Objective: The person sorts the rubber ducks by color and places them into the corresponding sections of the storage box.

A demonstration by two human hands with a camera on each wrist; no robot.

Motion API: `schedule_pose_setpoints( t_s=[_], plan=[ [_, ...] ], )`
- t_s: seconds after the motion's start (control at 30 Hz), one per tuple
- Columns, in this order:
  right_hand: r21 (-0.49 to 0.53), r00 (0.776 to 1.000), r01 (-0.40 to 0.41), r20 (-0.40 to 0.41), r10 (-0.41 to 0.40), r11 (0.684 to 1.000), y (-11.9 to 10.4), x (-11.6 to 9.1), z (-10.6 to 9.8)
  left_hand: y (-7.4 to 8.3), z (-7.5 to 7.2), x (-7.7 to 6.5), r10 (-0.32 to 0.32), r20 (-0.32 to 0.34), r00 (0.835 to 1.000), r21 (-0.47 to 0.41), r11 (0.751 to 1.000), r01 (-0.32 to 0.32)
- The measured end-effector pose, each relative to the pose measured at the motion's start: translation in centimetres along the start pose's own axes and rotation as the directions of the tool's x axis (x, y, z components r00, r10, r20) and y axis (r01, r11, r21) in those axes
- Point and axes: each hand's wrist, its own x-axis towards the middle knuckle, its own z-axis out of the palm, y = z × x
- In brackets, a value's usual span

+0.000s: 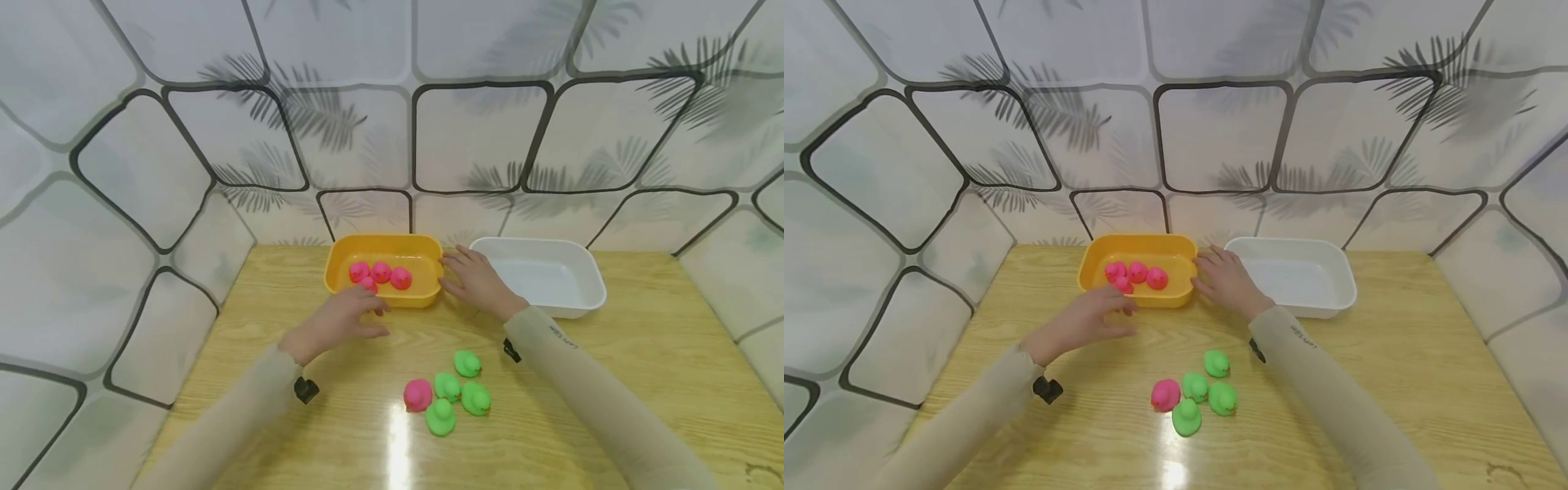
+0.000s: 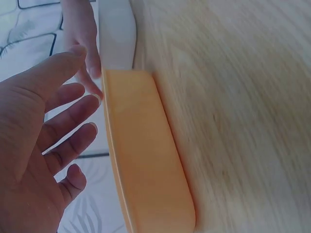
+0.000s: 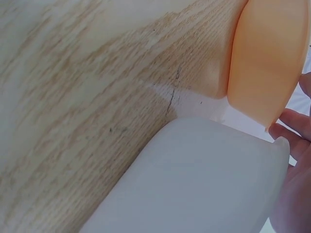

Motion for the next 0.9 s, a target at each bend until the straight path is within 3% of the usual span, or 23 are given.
schedule_pose_setpoints(
  t_s=[0.27, 0.4, 0.57, 0.9],
  plan=[
    [0.004, 1.000, 0.007, -0.004, -0.007, 1.000, 0.1, -0.1, 0.3, 2.3, 1.9, -0.8, 0.087, 0.025, 0.996, 0.010, 0.996, -0.087],
    [0.006, 1.000, 0.006, 0.004, -0.006, 1.000, 0.2, -0.1, 0.2, 3.4, 2.9, -1.0, 0.121, 0.080, 0.989, 0.000, 0.993, -0.122],
    [-0.005, 1.000, 0.022, -0.007, -0.022, 1.000, 0.2, 0.1, -0.1, 4.3, 3.8, -1.3, 0.095, 0.132, 0.987, -0.025, 0.995, -0.092],
    [-0.003, 1.000, 0.005, 0.011, -0.004, 1.000, 0.1, 0.3, 0.0, 5.3, 5.3, -2.1, 0.060, 0.166, 0.984, -0.065, 0.997, -0.050]
  ],
)
